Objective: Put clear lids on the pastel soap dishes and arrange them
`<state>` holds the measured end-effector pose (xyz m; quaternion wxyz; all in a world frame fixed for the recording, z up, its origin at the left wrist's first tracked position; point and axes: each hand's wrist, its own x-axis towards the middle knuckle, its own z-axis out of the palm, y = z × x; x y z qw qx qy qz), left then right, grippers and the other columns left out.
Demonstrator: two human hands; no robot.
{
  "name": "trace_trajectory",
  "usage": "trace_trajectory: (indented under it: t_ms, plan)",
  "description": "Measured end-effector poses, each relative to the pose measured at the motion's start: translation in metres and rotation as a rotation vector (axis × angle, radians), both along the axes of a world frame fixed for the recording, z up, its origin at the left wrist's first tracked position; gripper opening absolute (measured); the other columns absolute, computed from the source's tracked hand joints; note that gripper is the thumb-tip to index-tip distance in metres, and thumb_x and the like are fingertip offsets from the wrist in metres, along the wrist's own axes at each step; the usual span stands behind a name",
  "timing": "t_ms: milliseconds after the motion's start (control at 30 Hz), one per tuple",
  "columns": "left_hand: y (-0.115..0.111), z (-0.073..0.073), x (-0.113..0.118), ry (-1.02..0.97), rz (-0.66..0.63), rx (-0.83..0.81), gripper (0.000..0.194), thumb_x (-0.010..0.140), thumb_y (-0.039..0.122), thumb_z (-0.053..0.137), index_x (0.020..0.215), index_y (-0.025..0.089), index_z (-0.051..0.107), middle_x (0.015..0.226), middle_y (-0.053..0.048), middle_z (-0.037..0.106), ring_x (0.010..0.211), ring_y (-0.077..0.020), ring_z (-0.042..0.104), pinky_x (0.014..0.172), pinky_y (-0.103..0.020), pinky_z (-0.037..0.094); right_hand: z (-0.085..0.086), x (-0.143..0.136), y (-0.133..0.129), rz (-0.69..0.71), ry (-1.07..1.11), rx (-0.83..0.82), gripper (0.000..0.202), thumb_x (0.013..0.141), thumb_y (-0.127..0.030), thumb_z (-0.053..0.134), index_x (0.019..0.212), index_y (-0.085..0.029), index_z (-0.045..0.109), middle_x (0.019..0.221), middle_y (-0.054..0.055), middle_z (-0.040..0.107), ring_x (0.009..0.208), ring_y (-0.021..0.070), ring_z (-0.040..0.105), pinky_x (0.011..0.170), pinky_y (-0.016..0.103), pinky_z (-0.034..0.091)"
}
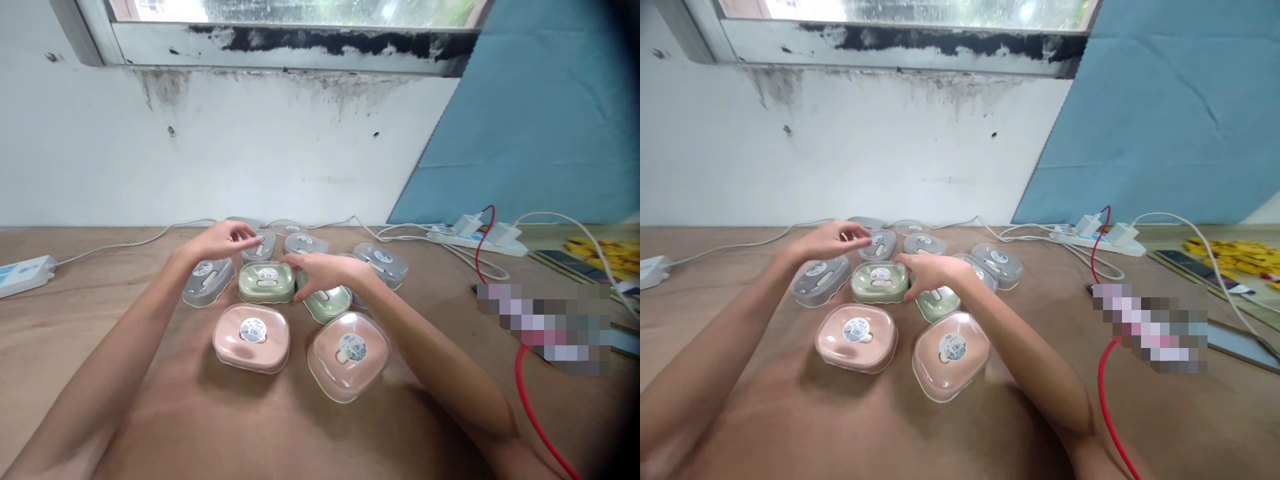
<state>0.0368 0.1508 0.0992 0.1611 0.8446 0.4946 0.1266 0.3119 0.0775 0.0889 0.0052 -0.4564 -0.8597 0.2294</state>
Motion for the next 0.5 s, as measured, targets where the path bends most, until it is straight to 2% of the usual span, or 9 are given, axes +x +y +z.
trace_trajectory:
  t_ms: [67, 133, 200, 233, 367, 500]
  plan:
    - [0.031, -0.007, 0.002, 0.022, 0.135, 0.080, 0.046, 0.096, 0.049, 0.058, 0.134, 0.024, 0.060, 0.128, -0.010, 0.066, 0.115, -0.0271, 0.064, 0.095, -0.036, 0.052, 0.002, 0.000, 0.000, 0.009, 0.013, -0.003, 0.091, 0.067, -0.056, 0.082, 0.146, -0.027, 0.047, 0.128, 0.009, 0.067, 0.111, 0.0325, 0.064, 0.087, 0.041, 0.050]
    - [0.059, -0.019, 0.004, 0.064, 0.241, 0.109, 0.051, 0.092, 0.042, 0.068, 0.137, 0.020, 0.057, 0.138, -0.015, 0.058, 0.126, -0.0328, 0.056, 0.104, -0.045, 0.049, 0.005, 0.001, -0.002, 0.005, 0.021, -0.014, 0.088, 0.069, -0.057, 0.080, 0.146, -0.027, 0.048, 0.127, 0.009, 0.068, 0.110, 0.0325, 0.064, 0.088, 0.042, 0.051]
    - [0.080, -0.034, 0.005, 0.101, 0.310, 0.098, 0.045, 0.097, 0.039, 0.065, 0.136, 0.018, 0.056, 0.139, -0.013, 0.056, 0.123, -0.0296, 0.058, 0.102, -0.052, 0.051, 0.009, 0.002, -0.005, -0.010, 0.030, -0.028, 0.088, 0.070, -0.059, 0.079, 0.146, -0.028, 0.048, 0.127, 0.009, 0.068, 0.110, 0.0325, 0.064, 0.089, 0.044, 0.051]
    - [0.087, -0.041, 0.005, 0.113, 0.332, 0.089, 0.042, 0.098, 0.037, 0.064, 0.134, 0.018, 0.057, 0.138, -0.012, 0.057, 0.120, -0.0282, 0.060, 0.100, -0.051, 0.053, 0.012, 0.003, -0.007, -0.020, 0.036, -0.032, 0.087, 0.071, -0.060, 0.079, 0.146, -0.029, 0.048, 0.127, 0.008, 0.068, 0.111, 0.0323, 0.065, 0.090, 0.044, 0.051]
    - [0.103, -0.061, -0.002, 0.139, 0.361, 0.059, 0.038, 0.098, 0.035, 0.065, 0.131, 0.017, 0.059, 0.131, -0.011, 0.061, 0.113, -0.0255, 0.064, 0.094, -0.046, 0.057, 0.021, 0.008, -0.011, -0.039, 0.051, -0.046, 0.078, 0.074, -0.058, 0.078, 0.142, -0.030, 0.052, 0.128, 0.008, 0.069, 0.111, 0.0313, 0.066, 0.090, 0.044, 0.054]
    - [0.109, -0.065, -0.012, 0.142, 0.345, 0.070, 0.037, 0.099, 0.036, 0.064, 0.130, 0.017, 0.059, 0.132, -0.011, 0.061, 0.113, -0.0253, 0.064, 0.094, -0.046, 0.057, 0.028, 0.013, -0.010, -0.090, 0.029, -0.039, 0.079, 0.073, -0.060, 0.077, 0.143, -0.030, 0.054, 0.134, 0.009, 0.067, 0.118, 0.0343, 0.064, 0.089, 0.044, 0.056]
